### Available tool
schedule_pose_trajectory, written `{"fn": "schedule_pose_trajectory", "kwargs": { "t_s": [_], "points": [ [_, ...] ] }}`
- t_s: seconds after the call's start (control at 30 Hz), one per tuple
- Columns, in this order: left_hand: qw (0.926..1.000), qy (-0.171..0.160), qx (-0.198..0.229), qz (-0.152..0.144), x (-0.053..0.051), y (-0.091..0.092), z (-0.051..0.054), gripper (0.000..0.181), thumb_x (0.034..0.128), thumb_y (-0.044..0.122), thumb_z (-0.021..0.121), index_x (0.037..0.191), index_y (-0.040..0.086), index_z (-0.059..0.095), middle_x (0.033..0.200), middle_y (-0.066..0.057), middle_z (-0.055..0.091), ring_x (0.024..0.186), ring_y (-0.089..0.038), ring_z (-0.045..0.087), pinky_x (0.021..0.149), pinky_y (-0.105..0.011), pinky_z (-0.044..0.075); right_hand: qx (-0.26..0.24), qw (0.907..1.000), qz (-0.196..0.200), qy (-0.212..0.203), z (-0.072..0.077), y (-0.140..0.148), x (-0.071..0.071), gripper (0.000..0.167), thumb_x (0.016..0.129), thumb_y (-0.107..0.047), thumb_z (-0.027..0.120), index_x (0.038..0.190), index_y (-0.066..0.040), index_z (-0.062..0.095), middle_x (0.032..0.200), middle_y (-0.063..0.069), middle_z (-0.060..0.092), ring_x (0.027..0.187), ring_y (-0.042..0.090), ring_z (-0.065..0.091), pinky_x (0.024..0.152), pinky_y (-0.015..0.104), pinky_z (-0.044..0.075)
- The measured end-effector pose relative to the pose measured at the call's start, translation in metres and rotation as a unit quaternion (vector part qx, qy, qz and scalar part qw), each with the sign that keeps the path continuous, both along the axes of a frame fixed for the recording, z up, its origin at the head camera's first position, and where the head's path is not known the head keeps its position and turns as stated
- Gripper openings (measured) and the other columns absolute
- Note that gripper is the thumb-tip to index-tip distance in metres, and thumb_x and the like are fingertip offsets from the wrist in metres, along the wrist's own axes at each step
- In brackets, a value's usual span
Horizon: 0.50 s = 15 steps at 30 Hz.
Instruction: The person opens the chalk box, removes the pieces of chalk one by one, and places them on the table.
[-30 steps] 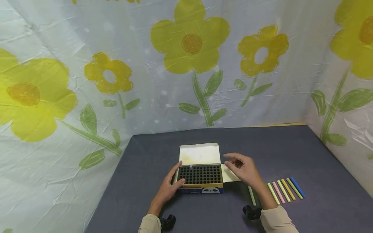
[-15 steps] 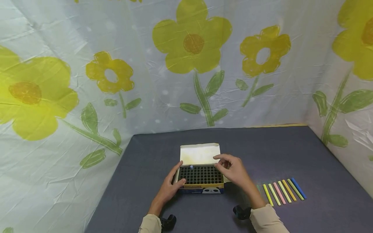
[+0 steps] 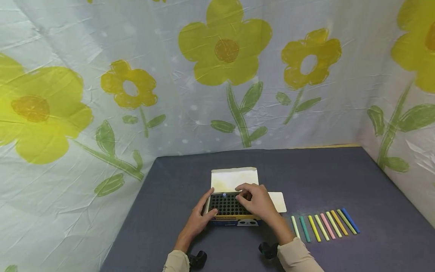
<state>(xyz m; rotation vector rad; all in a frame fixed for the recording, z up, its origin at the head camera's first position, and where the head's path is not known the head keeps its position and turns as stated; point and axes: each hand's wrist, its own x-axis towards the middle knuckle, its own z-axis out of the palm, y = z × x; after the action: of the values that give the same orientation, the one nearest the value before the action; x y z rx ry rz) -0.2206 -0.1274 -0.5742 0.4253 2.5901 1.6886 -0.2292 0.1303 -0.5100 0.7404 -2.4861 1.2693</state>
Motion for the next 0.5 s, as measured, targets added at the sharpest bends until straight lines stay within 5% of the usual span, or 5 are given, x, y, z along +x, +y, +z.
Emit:
{"fn": "schedule_pose_trajectory", "kwargs": {
  "t_s": [0.17,0.5],
  "points": [
    [1.0,0.002,0.0,-0.004,-0.001,-0.001,0.002,0.068,0.0966,0.037,0.067,0.155,0.047,0.035,0.164,0.006,0.035,0.153,-0.031,0.032,0.113,-0.065,0.034,0.049,0.9983,-0.021,0.025,0.002,-0.018,0.003,0.019,0.088,-0.01,0.079,0.107,-0.009,0.077,0.08,-0.005,0.072,0.063,-0.002,0.054,0.063,0.024,0.047],
    [0.9999,0.005,-0.01,-0.003,0.0,-0.001,0.001,0.067,0.0969,0.04,0.067,0.155,0.047,0.035,0.164,0.006,0.036,0.153,-0.031,0.033,0.113,-0.066,0.034,0.077,0.9858,-0.137,0.06,-0.001,-0.048,0.005,0.016,0.079,-0.016,0.087,0.092,-0.013,0.08,0.065,-0.009,0.068,0.058,0.002,0.053,0.07,0.036,0.031]
  ]
}}
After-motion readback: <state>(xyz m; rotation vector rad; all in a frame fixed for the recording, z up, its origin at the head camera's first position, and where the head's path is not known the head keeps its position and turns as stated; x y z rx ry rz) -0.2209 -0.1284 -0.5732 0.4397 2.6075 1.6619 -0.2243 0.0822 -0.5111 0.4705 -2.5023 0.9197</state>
